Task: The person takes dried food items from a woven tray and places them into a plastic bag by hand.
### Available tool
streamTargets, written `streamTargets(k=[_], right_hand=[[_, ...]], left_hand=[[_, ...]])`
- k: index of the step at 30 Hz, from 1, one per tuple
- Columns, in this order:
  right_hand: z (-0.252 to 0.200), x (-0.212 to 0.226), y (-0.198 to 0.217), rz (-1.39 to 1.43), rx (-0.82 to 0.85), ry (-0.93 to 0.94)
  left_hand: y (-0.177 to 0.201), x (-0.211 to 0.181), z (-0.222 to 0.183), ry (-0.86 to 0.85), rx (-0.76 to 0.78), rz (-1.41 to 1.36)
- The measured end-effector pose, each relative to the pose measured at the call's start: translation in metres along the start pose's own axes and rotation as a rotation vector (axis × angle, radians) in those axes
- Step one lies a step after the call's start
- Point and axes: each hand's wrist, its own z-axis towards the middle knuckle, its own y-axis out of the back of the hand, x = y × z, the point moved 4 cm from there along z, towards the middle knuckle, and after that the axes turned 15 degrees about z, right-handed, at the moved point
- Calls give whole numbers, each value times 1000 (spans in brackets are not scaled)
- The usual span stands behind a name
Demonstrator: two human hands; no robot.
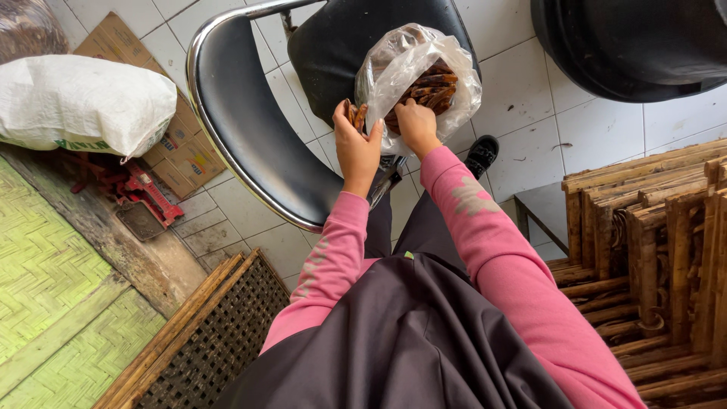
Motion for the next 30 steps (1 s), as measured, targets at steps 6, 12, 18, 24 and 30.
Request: streamTargets(k=[6,12,18,24,30], right_hand=[[-21,14,50,28,-71,121],[-29,21,104,1717,161,-204],[-31,29,138,1435,163,-110],[-35,26,127,1491,9,-155],[-44,25,111,2062,-79,-303]], left_hand=[[-29,4,14,113,412,-748],[-35,-16,4,45,616,-743],[-44,-21,3,158,598,-889],[-58,-1,11,43,296,-623],[-57,-2,14,165,188,-872]])
